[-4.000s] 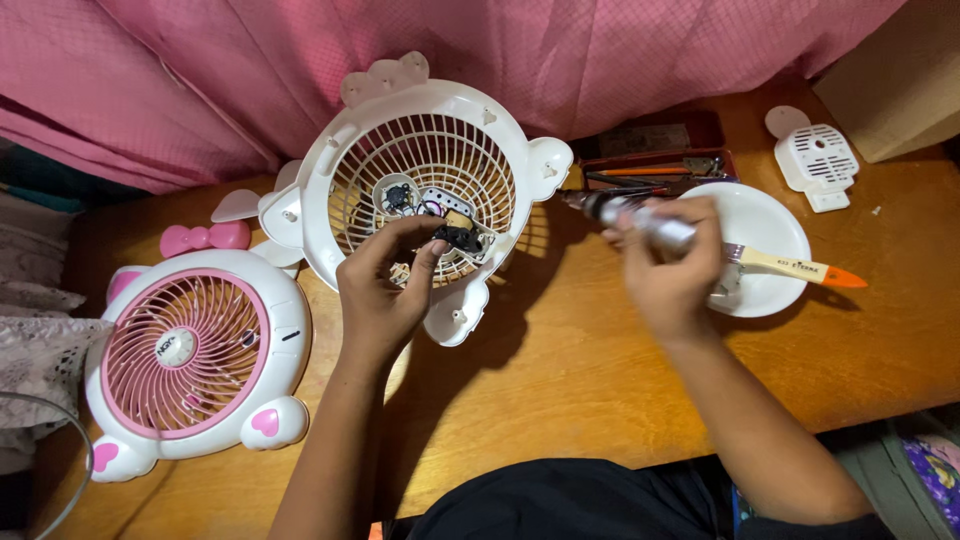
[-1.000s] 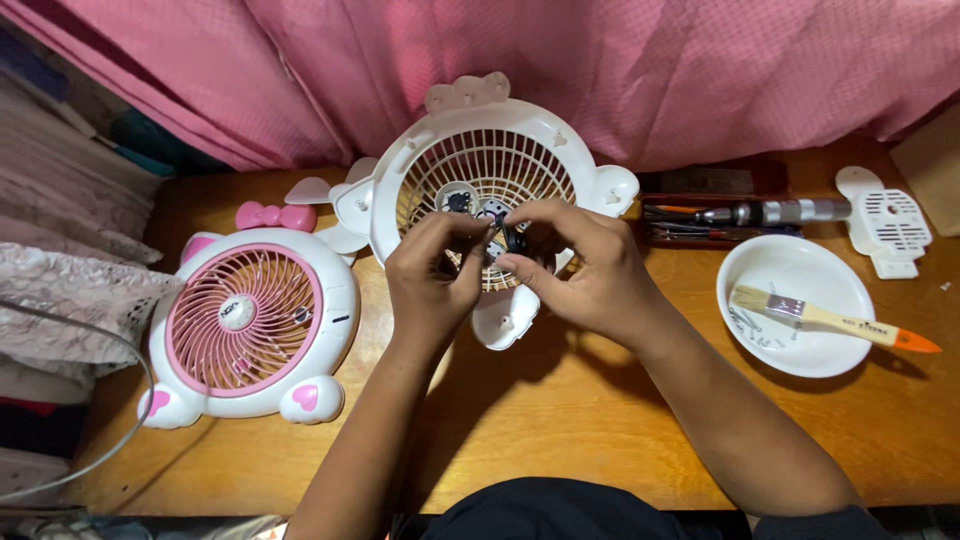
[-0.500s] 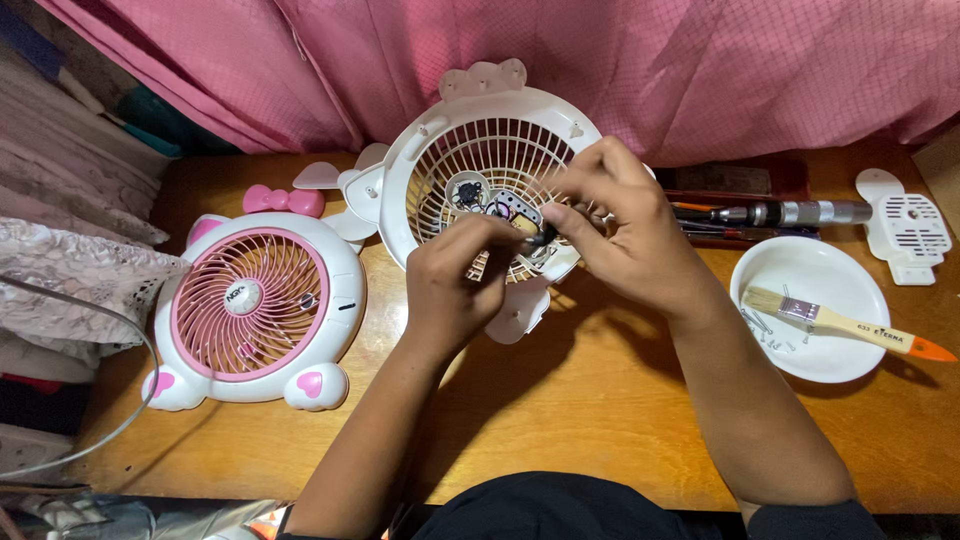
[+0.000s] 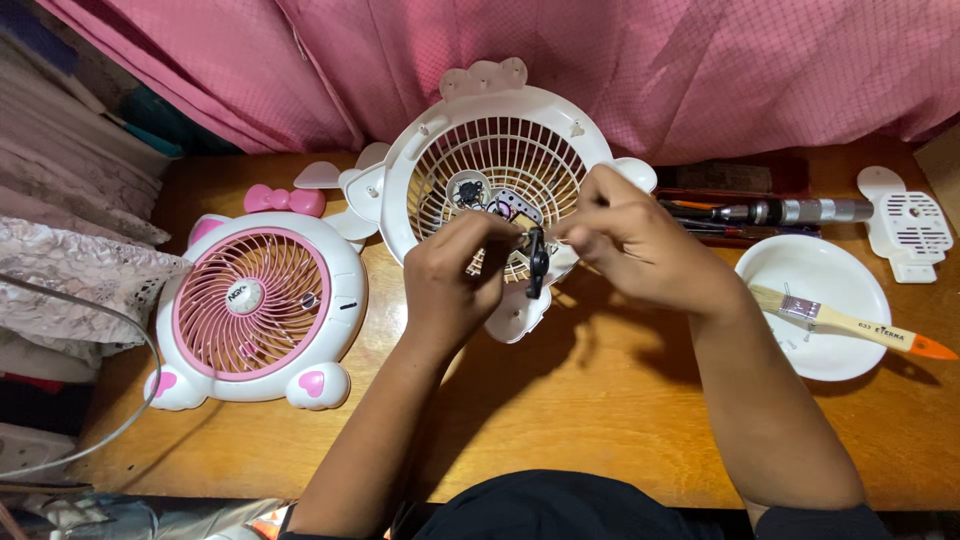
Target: The person uses a screwdriver to remove screws from the rear grille of a small electric fan. They then detach the motor assembly from the grille and place the removed screws into a small white bowl.
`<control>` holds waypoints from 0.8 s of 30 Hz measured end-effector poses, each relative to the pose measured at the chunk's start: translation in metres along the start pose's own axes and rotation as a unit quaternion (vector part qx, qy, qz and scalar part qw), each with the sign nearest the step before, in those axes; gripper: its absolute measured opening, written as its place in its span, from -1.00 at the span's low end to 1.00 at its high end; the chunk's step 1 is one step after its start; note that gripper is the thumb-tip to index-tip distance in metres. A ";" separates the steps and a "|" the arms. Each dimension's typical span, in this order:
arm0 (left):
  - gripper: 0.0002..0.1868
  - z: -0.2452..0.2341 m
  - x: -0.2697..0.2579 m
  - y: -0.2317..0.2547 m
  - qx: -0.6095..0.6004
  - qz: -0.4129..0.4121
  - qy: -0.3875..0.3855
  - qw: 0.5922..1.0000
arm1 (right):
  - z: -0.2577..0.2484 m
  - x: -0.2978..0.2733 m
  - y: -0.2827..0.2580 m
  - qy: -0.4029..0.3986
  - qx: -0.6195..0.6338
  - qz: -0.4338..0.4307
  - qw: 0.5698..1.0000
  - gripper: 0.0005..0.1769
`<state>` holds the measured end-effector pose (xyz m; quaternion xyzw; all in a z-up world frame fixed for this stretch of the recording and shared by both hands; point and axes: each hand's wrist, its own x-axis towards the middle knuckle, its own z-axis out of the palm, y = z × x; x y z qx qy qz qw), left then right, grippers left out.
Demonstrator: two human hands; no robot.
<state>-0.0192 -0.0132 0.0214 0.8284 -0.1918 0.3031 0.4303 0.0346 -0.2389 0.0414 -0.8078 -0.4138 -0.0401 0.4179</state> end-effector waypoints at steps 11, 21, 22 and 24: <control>-0.83 -0.001 -0.001 0.000 0.036 0.031 0.000 0.999 | -0.001 -0.002 -0.002 -0.024 0.032 -0.023 0.999 -0.10; -0.82 0.002 -0.001 0.000 0.041 0.007 0.018 0.999 | -0.006 -0.008 0.019 -0.136 0.167 0.023 0.976 0.00; -0.81 0.001 -0.001 0.000 0.046 0.014 0.017 0.999 | -0.007 -0.008 0.017 -0.137 0.167 0.004 0.976 0.01; -0.79 0.000 -0.001 -0.001 0.056 0.029 0.015 0.998 | -0.010 -0.008 0.011 -0.139 0.168 -0.033 0.975 0.02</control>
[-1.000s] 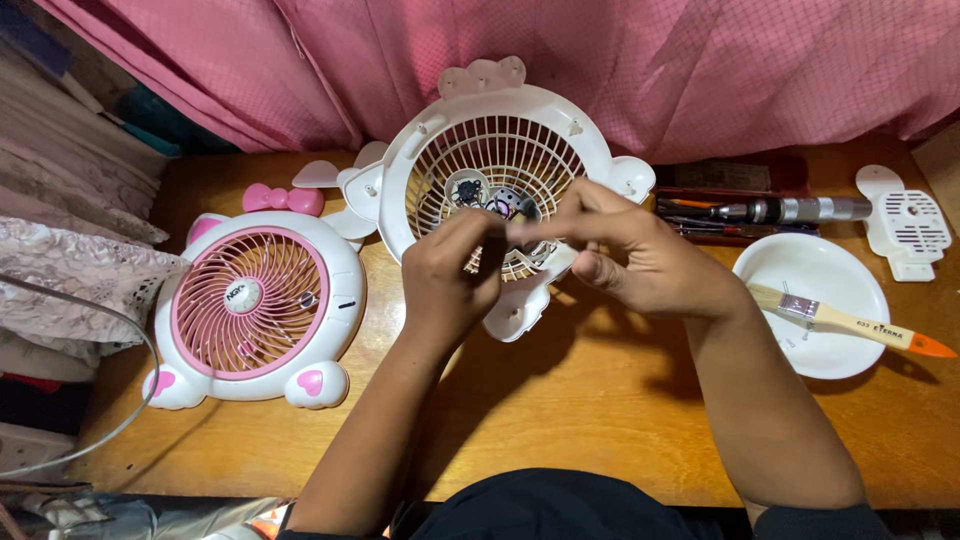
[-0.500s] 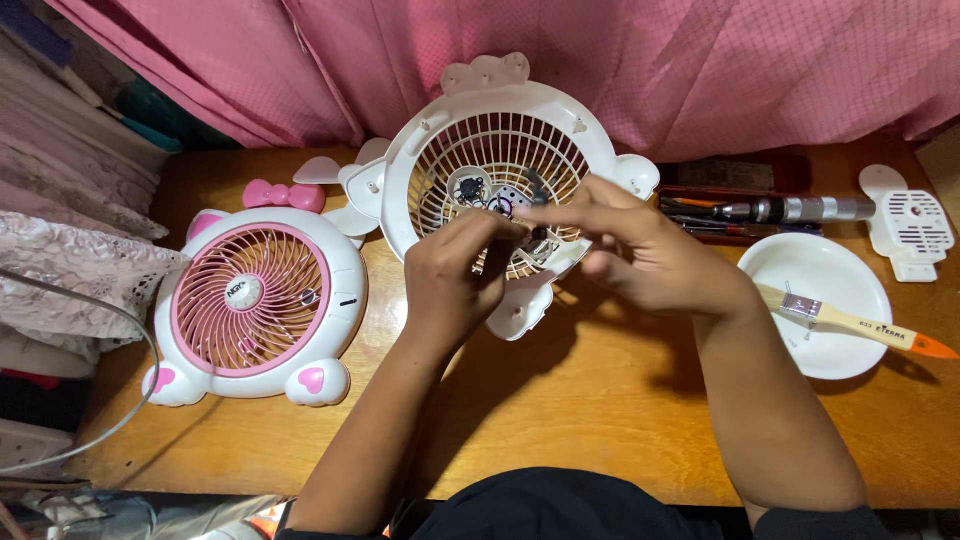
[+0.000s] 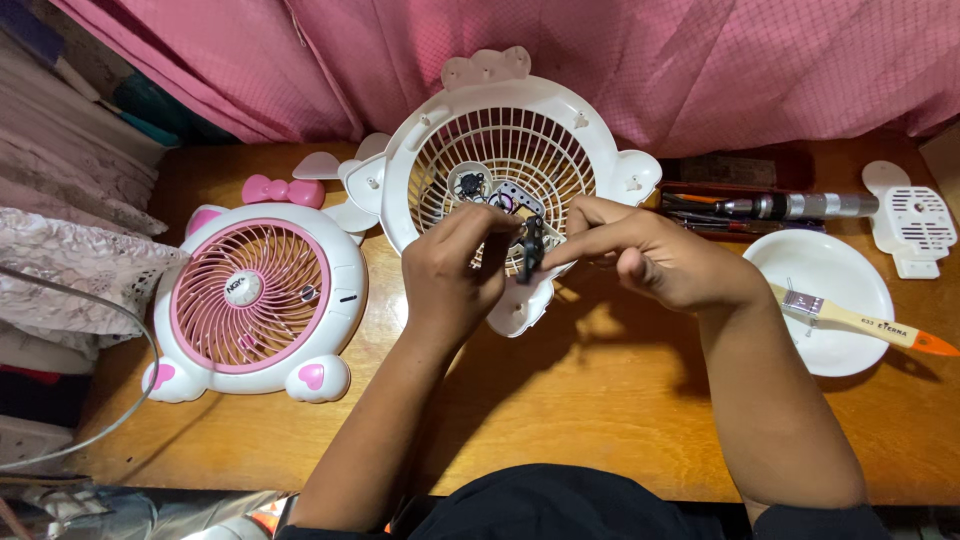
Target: The person uses a screwdriver to remove screws from the rear grille of a small electric fan. They then detach the motor assembly from the grille and place the removed screws into a small white bowl.
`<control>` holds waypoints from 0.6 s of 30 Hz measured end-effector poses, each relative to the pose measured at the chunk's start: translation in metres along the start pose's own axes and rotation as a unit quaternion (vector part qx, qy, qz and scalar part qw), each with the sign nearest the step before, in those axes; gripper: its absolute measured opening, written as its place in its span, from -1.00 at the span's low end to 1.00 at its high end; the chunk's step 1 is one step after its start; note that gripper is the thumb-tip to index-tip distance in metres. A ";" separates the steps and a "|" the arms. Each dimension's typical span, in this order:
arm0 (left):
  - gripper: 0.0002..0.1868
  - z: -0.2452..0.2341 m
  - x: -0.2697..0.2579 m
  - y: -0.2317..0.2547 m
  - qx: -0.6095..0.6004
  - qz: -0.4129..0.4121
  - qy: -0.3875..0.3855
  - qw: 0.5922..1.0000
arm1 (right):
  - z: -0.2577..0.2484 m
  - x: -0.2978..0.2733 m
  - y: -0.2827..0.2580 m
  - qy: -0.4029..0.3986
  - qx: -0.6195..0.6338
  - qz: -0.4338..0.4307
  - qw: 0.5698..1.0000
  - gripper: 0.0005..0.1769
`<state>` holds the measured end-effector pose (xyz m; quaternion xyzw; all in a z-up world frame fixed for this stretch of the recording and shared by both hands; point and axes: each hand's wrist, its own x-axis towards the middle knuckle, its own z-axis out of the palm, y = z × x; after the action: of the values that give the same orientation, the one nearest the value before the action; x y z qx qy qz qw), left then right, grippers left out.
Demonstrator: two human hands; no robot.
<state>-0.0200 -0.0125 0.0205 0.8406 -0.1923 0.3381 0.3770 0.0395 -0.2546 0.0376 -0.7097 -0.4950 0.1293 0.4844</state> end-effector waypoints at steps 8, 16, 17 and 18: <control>-0.79 -0.001 -0.001 0.001 0.004 0.022 -0.008 1.000 | 0.007 0.006 0.002 0.091 -0.120 0.037 0.988 -0.08; -0.80 0.000 -0.002 0.001 0.018 0.017 0.005 1.000 | 0.004 0.003 0.003 0.019 0.000 -0.018 1.000 -0.21; -0.81 0.001 -0.003 0.001 0.031 0.019 0.007 0.999 | 0.005 0.000 0.002 0.020 0.020 -0.048 0.998 -0.21; -0.82 0.002 -0.003 0.001 0.043 0.023 0.011 0.999 | 0.005 0.000 0.001 0.021 0.039 -0.078 0.996 -0.20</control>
<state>-0.0215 -0.0142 0.0178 0.8478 -0.1923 0.3638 0.3346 0.0367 -0.2518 0.0340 -0.6518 -0.5333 0.0954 0.5307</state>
